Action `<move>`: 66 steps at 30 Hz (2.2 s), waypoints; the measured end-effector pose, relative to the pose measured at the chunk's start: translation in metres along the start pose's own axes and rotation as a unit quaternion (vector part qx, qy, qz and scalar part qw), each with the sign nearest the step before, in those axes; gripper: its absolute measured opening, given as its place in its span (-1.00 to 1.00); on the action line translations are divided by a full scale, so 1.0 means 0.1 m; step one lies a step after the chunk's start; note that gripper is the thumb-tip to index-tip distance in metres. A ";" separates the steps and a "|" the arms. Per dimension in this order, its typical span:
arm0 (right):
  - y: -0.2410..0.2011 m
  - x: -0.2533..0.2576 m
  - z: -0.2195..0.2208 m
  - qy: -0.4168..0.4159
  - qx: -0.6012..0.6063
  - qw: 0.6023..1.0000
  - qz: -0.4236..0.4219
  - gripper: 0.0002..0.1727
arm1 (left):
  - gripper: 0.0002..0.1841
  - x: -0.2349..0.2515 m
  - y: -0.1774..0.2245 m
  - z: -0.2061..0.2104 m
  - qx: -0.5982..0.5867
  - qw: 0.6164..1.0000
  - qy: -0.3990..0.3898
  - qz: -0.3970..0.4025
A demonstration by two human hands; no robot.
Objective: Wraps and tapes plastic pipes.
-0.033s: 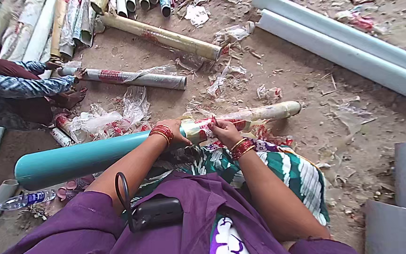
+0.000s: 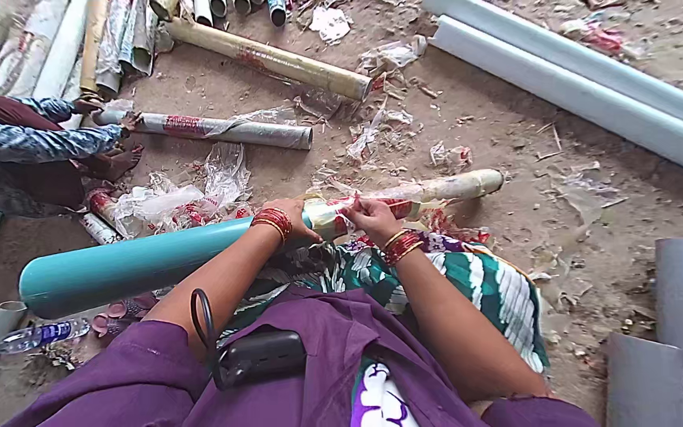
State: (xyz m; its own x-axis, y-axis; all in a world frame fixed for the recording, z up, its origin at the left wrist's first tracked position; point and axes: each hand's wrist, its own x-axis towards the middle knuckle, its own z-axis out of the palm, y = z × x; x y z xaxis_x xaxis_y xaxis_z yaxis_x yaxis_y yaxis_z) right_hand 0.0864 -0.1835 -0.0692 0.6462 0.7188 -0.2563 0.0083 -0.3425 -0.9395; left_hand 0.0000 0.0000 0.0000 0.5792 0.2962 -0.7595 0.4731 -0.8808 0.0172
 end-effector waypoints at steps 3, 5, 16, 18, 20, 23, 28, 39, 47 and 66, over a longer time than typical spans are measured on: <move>-0.08 -0.01 0.12 -0.032 -0.128 0.990 -0.052 -0.63 | 0.02 -0.02 0.03 0.06 0.009 1.000 0.012 0.008; -0.07 -0.04 0.25 -0.035 -0.180 0.976 -0.114 -0.67 | 0.03 -0.03 0.04 0.09 0.003 1.000 0.012 0.011; -0.36 0.06 0.37 -0.131 -0.284 0.946 -0.080 -0.79 | 0.00 -0.09 0.07 0.12 0.006 0.999 0.024 0.020; -0.35 0.09 0.36 -0.136 -0.284 0.946 -0.080 -0.83 | 0.00 -0.06 0.05 0.09 0.003 1.000 0.014 0.023; -0.32 0.10 0.32 -0.130 -0.256 0.954 -0.086 -0.86 | 0.00 -0.03 0.02 0.05 -0.011 0.999 -0.006 0.033; -0.28 0.13 0.23 -0.126 -0.199 0.969 -0.073 -0.90 | 0.01 0.05 -0.04 0.01 -0.030 0.998 -0.018 0.053; -0.19 0.12 0.14 -0.124 -0.175 0.971 -0.105 -0.86 | -0.02 0.16 -0.09 -0.05 -0.035 0.997 -0.034 0.060; 0.08 0.20 0.24 0.030 0.061 0.992 -0.109 -0.93 | -0.06 0.22 -0.20 -0.09 -0.064 0.994 -0.039 0.085; 0.02 0.15 -0.10 0.203 0.315 0.916 0.144 -0.86 | -0.09 0.34 -0.24 -0.14 -0.088 0.992 -0.051 0.070; 0.24 0.48 -0.33 0.305 0.371 0.805 0.349 -0.86 | 0.17 0.07 0.01 0.05 -0.019 0.998 -0.016 0.064</move>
State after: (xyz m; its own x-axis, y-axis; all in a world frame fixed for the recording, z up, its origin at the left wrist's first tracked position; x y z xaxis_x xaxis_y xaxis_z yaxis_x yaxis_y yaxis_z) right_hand 0.1428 -0.1771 -0.0963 0.5527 0.0002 -0.8334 -0.8305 0.0835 -0.5508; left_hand 0.0011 -0.0011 -0.0087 0.6152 0.1699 -0.7699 0.4215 -0.8961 0.1390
